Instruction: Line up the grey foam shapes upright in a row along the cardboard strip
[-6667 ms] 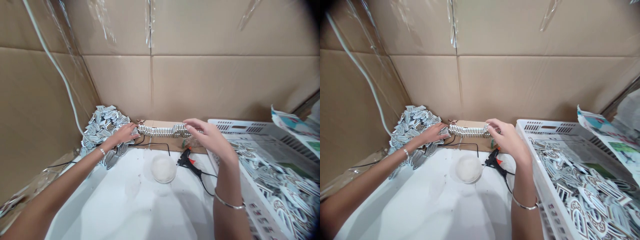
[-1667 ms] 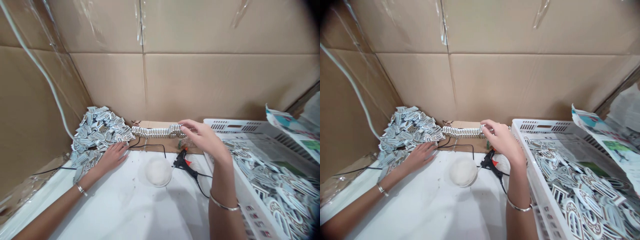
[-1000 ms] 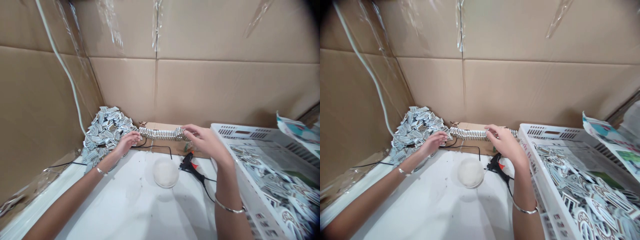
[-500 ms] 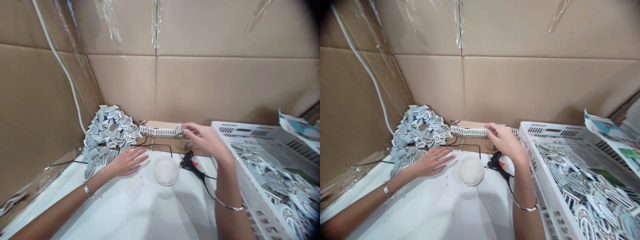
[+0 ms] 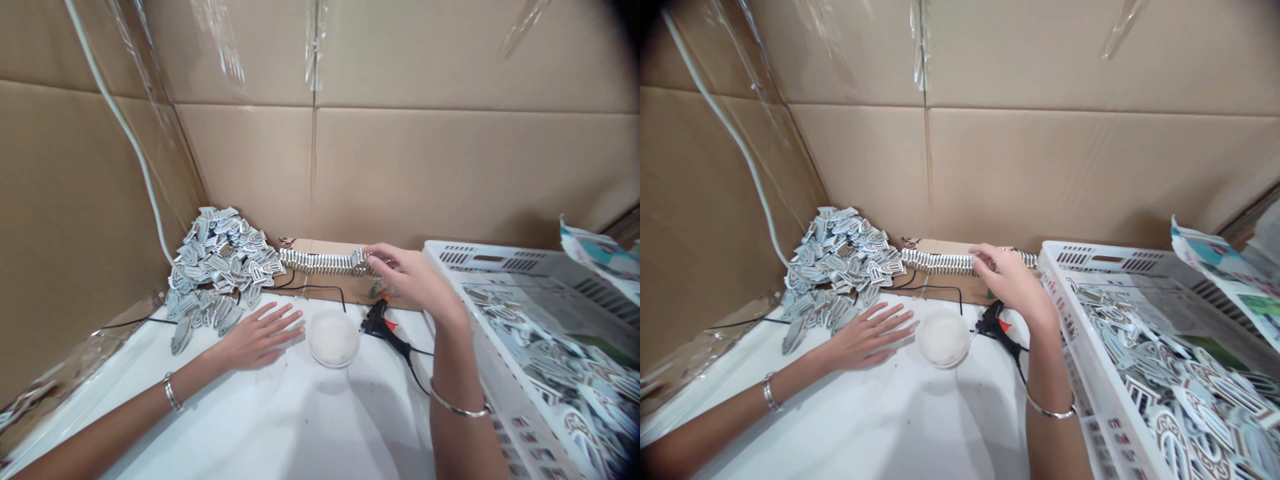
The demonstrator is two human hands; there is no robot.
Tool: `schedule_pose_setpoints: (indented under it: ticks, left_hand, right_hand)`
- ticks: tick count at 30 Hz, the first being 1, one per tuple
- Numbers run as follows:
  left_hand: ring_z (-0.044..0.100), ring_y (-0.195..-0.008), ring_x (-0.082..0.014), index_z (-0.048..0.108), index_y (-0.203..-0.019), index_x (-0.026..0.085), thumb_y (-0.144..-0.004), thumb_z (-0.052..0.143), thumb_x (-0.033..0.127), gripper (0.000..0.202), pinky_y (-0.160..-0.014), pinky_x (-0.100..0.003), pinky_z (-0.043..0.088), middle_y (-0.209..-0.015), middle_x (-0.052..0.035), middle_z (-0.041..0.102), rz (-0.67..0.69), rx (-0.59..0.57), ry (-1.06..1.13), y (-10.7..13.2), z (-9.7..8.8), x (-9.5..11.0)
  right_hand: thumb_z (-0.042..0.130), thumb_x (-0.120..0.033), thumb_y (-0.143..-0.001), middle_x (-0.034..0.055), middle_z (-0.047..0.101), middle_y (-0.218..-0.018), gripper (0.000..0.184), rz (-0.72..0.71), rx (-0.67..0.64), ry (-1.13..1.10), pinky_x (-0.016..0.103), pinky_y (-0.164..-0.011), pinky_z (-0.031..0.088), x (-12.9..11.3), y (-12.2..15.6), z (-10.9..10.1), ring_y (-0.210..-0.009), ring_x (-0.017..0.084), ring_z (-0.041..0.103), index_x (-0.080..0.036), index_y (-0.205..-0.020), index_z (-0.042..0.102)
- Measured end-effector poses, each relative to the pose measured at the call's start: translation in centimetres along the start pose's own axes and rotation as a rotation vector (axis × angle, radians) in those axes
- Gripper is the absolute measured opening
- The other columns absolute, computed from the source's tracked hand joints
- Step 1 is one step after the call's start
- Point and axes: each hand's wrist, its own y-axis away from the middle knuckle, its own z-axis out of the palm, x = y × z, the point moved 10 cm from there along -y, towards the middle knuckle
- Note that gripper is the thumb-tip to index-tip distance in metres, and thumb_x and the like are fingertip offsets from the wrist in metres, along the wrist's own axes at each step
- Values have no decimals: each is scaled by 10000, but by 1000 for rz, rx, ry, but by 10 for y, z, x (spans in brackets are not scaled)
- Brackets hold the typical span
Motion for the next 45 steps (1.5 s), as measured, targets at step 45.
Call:
schedule_pose_setpoints:
  ticks: [45]
  left_hand:
    - [631, -976, -311, 673, -932, 146, -902, 501, 181, 178, -866, -421, 429, -953, -168, 697, -676, -39, 46, -49, 43, -181]
  right_hand:
    - [462, -377, -952, 25, 740, -1070, 316, -10, 13, 6, 327, -846, 483, 0, 3, -8, -921, 196, 673, -241, -1111, 699]
